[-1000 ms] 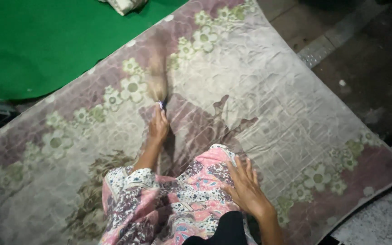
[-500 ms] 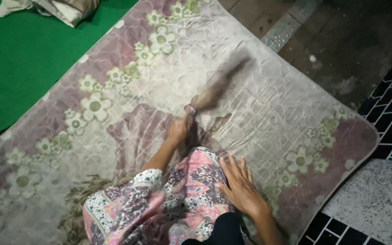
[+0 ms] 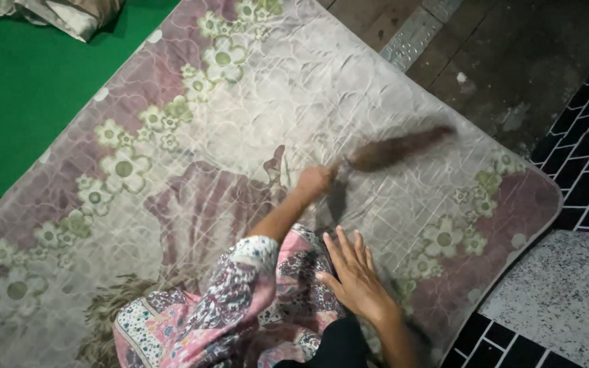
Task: The person sits on the floor and sweeps a mattress with a small hand broom, moving the broom back and forth across the surface to remove debris.
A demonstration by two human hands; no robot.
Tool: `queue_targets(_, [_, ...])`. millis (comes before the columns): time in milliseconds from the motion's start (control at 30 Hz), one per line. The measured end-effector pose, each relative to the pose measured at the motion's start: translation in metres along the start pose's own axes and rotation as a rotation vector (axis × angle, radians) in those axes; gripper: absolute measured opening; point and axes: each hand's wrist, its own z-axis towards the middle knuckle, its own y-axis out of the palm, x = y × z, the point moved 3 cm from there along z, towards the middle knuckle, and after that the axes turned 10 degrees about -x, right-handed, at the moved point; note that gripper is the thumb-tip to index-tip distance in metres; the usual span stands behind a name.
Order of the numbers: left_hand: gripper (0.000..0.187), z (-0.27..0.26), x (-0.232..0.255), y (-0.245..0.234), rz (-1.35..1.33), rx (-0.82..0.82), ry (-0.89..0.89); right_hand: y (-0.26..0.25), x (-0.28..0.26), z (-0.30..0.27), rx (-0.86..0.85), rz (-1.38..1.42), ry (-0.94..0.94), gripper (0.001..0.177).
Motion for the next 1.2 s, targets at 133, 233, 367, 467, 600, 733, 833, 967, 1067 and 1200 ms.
queue_targets(133, [0.037, 0.002, -0.083, -0.098, -0.415, 0.234, -0.858, 0.007, 0.011, -0.004, -0.054, 0.039, 0.061, 0.081])
queue_targets(233, [0.056, -0.041, -0.109, -0.146, -0.302, 0.445, -0.881, 0.019, 0.021, 0.005, -0.081, 0.002, 0.051, 0.082])
queue_targets(367, [0.055, -0.151, -0.096, -0.219, -0.068, -0.271, -0.687, 0.001, 0.004, 0.009, -0.097, 0.030, -0.001, 0.084])
queue_targets(467, [0.075, -0.242, -0.149, -0.212, 0.049, -0.260, -0.856, 0.003, 0.009, 0.020, -0.040, 0.007, -0.037, 0.082])
queue_targets(600, [0.055, -0.303, -0.189, -0.217, -0.368, 0.382, -1.477, -0.003, 0.002, 0.017, -0.036, -0.054, -0.036, 0.084])
queue_targets(733, [0.050, -0.320, -0.175, -0.224, -0.240, 0.698, -1.311, 0.001, -0.006, 0.021, -0.140, -0.043, -0.029, 0.081])
queue_targets(833, [0.051, -0.326, -0.117, -0.239, -0.099, 0.297, -1.025, -0.011, -0.036, 0.021, 0.013, -0.034, -0.288, 0.075])
queue_targets(967, [0.062, -0.342, -0.105, -0.250, -0.329, -0.078, -1.071, -0.101, -0.146, -0.021, 0.234, 0.327, -0.857, 0.044])
queue_targets(1067, [0.054, -0.354, -0.160, -0.219, -0.372, 0.288, -1.402, -0.148, -0.203, -0.072, 0.294, 0.594, -1.205, 0.023])
queue_targets(1200, [0.049, -0.322, -0.163, -0.194, -0.403, 0.611, -1.264, -0.169, -0.262, -0.139, 0.242, 0.598, -1.179, 0.022])
